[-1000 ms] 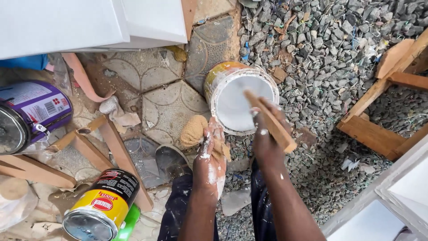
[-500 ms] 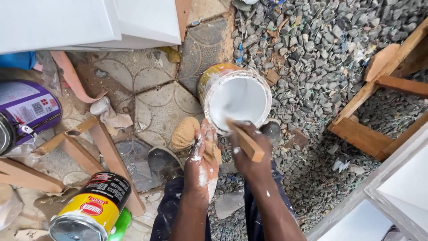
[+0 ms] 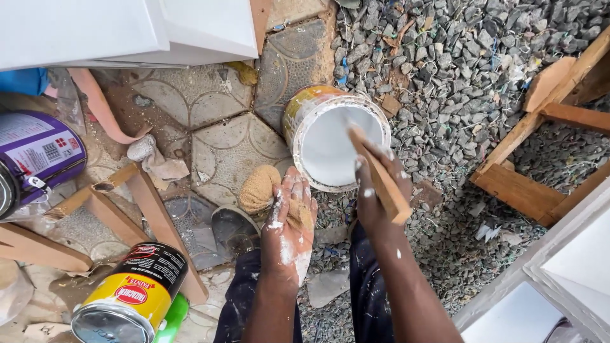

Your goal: The person pours a clear liquid from a green jerrycan into a white paint bucket, then uses a wooden stick to stir the contents. They briefly handle a small plastic bottle and a sponge before continuing to mix the paint.

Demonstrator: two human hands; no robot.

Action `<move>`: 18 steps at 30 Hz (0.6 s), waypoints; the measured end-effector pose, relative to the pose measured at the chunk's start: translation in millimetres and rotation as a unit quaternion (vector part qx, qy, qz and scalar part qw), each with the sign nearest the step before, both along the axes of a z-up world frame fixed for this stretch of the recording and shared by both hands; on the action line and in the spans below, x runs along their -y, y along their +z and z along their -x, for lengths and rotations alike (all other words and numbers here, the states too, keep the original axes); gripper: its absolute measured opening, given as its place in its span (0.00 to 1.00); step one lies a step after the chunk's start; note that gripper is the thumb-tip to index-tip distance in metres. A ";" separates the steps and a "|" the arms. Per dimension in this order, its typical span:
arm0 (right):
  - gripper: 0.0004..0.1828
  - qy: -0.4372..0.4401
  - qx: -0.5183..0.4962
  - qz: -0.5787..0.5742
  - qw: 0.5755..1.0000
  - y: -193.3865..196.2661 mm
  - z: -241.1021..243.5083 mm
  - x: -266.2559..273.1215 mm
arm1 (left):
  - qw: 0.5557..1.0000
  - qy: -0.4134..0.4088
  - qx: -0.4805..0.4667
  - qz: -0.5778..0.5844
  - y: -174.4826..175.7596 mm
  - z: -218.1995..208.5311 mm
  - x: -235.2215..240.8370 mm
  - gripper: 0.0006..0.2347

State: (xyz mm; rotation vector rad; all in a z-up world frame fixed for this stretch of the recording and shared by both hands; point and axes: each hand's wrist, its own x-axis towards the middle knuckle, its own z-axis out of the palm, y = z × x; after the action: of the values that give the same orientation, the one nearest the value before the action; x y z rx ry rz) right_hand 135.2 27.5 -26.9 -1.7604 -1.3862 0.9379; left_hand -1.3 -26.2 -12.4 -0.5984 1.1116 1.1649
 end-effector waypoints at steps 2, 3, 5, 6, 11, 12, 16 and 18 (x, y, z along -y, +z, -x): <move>0.12 -0.217 -0.144 0.203 0.944 19.4 9.6 2.4 | 1.000 -0.006 -0.002 -0.008 -3.4 0.3 2.4 0.28; 0.07 -0.411 -0.273 0.382 0.782 29.4 13.4 3.8 | 1.000 -0.012 -0.004 -0.016 -4.9 -0.6 3.7 0.28; 0.14 -0.156 -0.150 0.317 0.923 24.8 16.7 5.3 | 0.999 0.000 -0.014 -0.053 -3.2 -4.9 -3.5 0.28; 0.24 0.110 -0.009 0.226 0.968 24.0 18.9 9.8 | 0.996 0.009 -0.022 -0.082 -0.6 -6.3 -3.6 0.29; 0.19 -0.038 0.013 0.294 0.955 26.8 1.4 -9.5 | 1.000 -0.002 -0.029 -0.001 1.2 -1.6 -8.7 0.28; 0.21 -0.124 0.035 0.460 0.879 42.4 0.8 -12.1 | 0.999 -0.014 -0.033 -0.016 0.8 -2.9 -7.0 0.28; 0.18 0.095 -0.024 0.222 0.970 5.9 1.5 20.2 | 0.995 -0.048 -0.036 -0.075 -3.9 -3.9 -0.5 0.30; 0.11 0.043 -0.083 -0.057 0.994 -18.4 -1.0 11.6 | 0.997 -0.009 -0.021 -0.069 -12.6 -2.8 6.0 0.28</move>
State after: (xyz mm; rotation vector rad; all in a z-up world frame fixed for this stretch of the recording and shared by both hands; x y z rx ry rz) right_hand 136.1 15.9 -45.3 -1.5126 -1.3877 1.0069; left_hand 1.5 -32.3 -25.0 -0.4593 1.0601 1.2318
